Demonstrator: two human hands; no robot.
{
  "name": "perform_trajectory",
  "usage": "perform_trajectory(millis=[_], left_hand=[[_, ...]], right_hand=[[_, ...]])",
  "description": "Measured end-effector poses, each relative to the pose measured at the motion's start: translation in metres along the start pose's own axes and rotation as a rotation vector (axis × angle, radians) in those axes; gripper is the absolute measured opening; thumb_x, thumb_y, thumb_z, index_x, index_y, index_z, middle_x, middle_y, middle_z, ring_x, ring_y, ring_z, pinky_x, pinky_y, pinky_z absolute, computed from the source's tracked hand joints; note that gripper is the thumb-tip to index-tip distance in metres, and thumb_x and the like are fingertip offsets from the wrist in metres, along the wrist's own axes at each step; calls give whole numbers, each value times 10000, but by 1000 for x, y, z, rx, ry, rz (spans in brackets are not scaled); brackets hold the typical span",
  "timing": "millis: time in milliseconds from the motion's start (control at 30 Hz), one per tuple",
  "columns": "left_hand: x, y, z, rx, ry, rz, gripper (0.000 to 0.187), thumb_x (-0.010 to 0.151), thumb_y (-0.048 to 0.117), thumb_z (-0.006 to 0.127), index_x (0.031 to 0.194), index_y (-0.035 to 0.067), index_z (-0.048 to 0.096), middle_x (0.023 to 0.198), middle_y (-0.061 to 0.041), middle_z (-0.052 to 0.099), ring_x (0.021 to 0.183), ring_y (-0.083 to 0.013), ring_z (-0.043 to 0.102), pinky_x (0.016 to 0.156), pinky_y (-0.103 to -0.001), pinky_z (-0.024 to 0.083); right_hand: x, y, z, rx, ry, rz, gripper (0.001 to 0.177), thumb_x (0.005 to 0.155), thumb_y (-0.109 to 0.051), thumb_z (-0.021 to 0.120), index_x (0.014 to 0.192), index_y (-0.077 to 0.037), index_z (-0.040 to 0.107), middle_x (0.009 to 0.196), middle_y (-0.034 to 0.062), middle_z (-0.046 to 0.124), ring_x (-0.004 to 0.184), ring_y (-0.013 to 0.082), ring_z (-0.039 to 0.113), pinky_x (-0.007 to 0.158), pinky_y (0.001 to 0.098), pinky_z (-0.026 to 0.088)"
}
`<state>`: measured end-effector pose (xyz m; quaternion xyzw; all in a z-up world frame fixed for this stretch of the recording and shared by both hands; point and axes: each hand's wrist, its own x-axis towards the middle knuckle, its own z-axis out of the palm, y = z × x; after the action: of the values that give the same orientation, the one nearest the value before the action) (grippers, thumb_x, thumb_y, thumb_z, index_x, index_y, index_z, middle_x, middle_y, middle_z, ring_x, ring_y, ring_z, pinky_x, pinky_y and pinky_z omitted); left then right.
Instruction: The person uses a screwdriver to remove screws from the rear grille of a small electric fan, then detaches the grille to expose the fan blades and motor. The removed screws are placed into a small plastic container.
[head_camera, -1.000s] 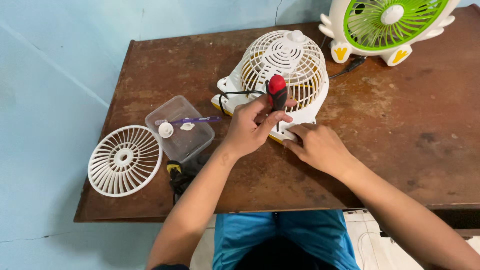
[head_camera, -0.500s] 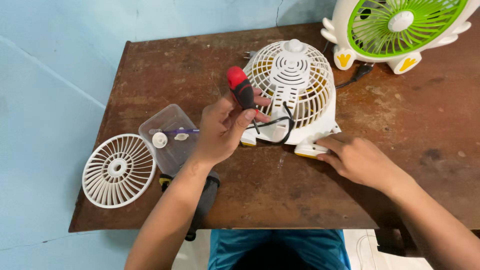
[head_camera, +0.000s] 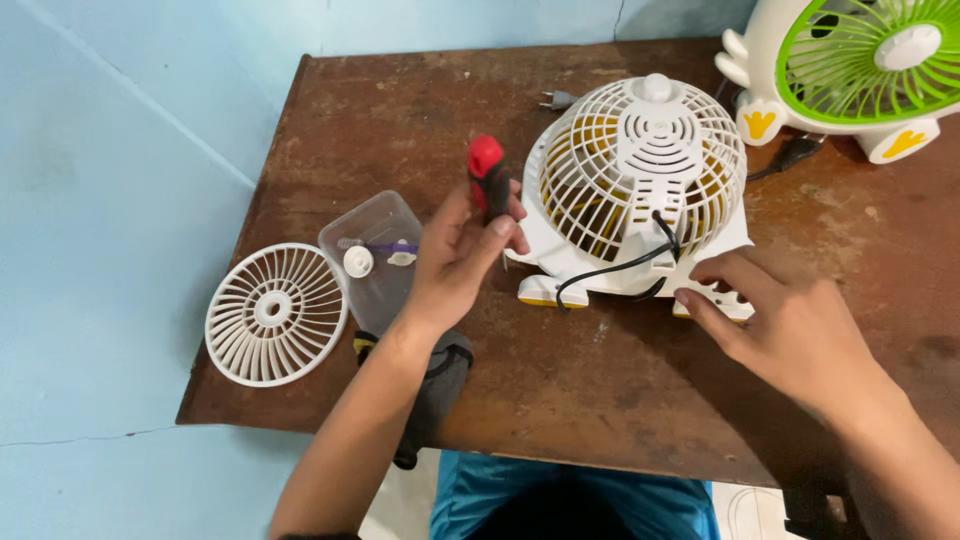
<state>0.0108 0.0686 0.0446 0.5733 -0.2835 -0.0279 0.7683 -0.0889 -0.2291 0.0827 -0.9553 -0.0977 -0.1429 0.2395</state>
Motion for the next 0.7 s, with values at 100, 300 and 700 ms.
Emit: perform_trajectory(millis=[100, 300, 700], left_hand=[[-5, 8, 12, 235, -1, 38, 346, 1020, 147, 708, 1296, -5, 565, 1175, -64, 581, 1053, -177, 680, 903, -340, 593], [-7, 14, 37, 712, -44, 286, 325, 958, 160, 736, 1243, 63, 613, 1156, -125, 660, 1028, -255, 706, 869, -356, 581], [50, -64, -2, 790, 118, -127, 267, 865, 146, 662, 1082, -2, 620, 1027, -215, 699, 1009, -356, 671, 882, -437, 507]], right_hand=[[12, -25, 6, 159, 70, -94, 343, 833, -180, 817, 1137, -67, 703, 932, 102, 691, 745, 223, 704, 663, 353, 560], [27, -42, 10, 278, 163, -254, 474, 884, -162, 704, 1321, -14, 596, 1080, 143, 637, 876, 240, 646, 779, 344, 518], [35, 77, 35, 244, 111, 458, 643, 990, -326, 688, 1488, -13, 428, 1232, 235, 645, 1061, 290, 677, 877, 411, 537]])
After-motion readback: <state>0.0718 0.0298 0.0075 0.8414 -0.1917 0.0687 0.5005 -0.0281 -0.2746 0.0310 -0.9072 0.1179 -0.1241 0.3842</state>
